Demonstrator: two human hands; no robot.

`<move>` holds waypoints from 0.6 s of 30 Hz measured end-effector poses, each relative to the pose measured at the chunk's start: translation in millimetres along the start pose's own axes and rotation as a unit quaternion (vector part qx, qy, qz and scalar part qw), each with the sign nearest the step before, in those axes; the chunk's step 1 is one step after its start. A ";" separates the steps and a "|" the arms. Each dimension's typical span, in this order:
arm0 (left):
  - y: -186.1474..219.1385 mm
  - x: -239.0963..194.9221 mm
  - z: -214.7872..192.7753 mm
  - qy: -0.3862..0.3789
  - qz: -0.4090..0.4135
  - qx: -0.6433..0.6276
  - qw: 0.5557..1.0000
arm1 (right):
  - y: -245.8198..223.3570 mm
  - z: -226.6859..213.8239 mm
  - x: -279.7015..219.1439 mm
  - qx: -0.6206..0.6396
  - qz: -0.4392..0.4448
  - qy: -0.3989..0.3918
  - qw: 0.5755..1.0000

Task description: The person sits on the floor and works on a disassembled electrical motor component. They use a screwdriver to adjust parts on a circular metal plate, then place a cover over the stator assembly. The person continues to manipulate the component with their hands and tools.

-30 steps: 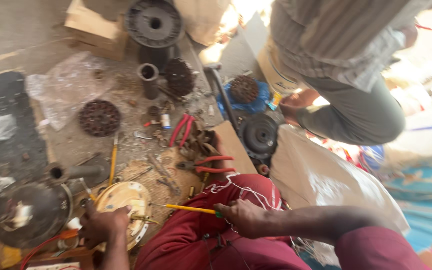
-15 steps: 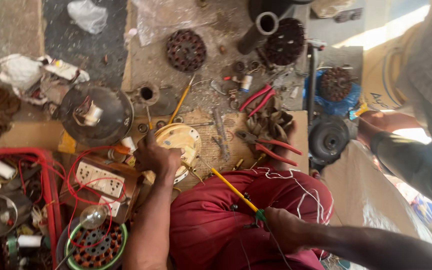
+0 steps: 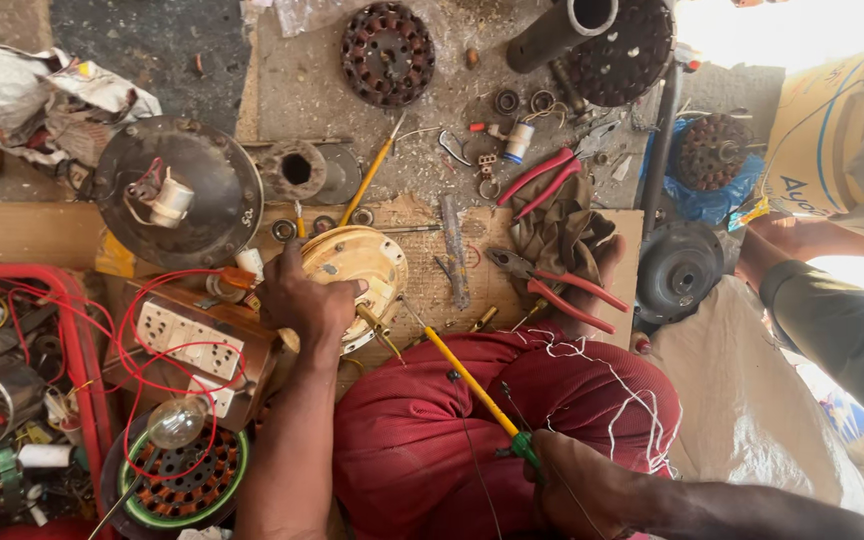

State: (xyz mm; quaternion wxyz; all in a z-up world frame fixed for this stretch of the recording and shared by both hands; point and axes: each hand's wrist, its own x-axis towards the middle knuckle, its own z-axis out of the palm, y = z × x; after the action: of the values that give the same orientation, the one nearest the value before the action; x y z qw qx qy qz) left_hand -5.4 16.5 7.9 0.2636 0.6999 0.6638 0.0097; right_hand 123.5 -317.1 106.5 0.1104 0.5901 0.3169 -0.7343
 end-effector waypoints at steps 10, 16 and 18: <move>18.7 -2.5 -0.6 0.007 -0.027 0.051 0.998 | -18.1 -41.0 -42.9 0.425 -0.052 -0.016 0.904; 12.5 -31.7 -7.5 -0.018 0.137 -0.004 0.990 | 42.4 -42.0 -34.3 0.272 -0.118 0.023 0.955; -17.8 -48.4 -24.6 -0.078 0.145 -0.060 0.985 | 59.3 -39.2 -33.6 0.110 -0.095 0.112 0.983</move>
State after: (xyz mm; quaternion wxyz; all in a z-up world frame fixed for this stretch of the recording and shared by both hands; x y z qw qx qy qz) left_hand -36.4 -20.3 38.6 0.3517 0.7704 0.5308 0.0334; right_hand 195.9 -346.9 114.1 -0.0617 0.6446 0.2987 -0.7010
